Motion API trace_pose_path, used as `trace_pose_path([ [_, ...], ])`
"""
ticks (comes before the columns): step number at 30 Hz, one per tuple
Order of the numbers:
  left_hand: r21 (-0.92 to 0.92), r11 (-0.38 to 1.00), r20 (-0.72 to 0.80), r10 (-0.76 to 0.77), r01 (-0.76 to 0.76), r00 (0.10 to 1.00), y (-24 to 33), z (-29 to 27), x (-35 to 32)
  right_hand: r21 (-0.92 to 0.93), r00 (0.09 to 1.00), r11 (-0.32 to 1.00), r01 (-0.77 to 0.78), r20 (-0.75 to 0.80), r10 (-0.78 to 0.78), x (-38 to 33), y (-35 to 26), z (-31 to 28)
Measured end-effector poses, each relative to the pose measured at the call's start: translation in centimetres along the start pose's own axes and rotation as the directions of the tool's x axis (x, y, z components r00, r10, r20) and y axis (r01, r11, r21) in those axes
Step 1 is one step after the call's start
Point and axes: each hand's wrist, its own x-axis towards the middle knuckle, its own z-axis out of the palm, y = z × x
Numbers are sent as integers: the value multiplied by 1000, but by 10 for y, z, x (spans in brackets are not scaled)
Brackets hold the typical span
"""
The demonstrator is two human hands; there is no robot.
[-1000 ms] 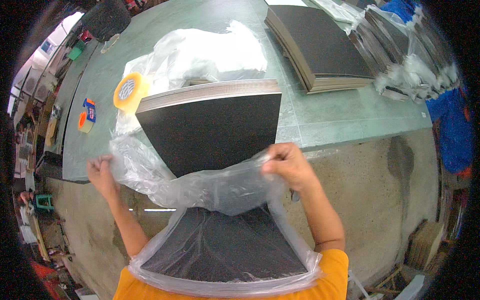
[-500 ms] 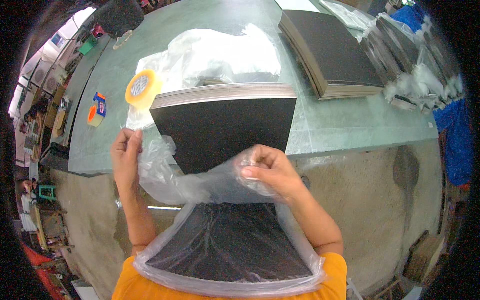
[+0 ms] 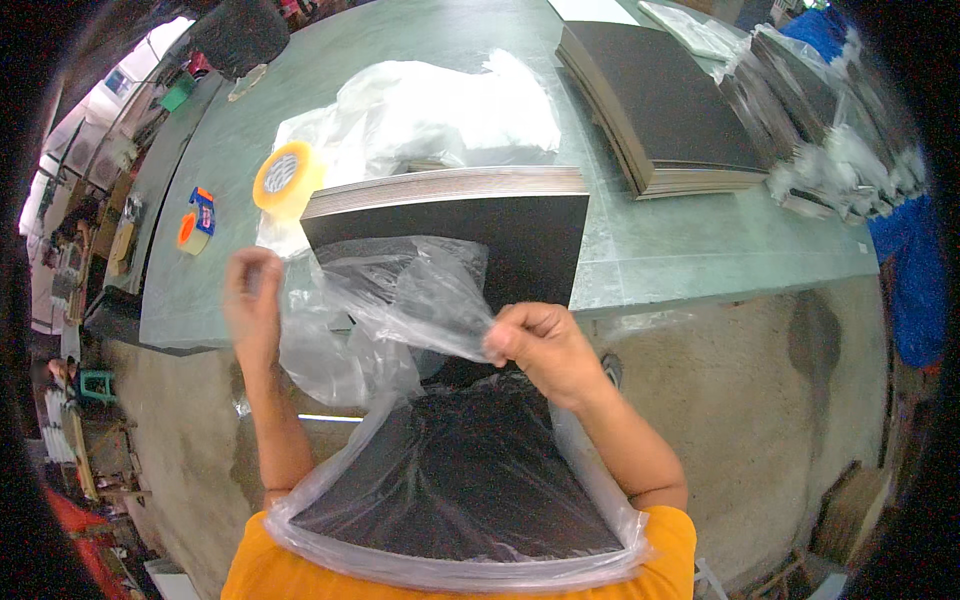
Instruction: The person places a booklet inside a clear plastic sleeve and then places it into a larger stack of similar booklets on a workbench.
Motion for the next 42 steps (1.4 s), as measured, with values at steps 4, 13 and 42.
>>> trace_pose_path([
  [4, -337, 934, 407, 258, -118, 876, 95, 24, -36, -519, 924, 773, 365, 101, -368, 8, -14, 31],
  [13, -511, 785, 715, 162, 349, 680, 80, 34, -38, -381, 993, 922, 68, -67, -101, 26, -21, 26],
  [42, -112, 978, 991, 98, 174, 88, 29, -2, -41, -980, 785, 193, 46, -84, -614, 0, -93, -7],
])
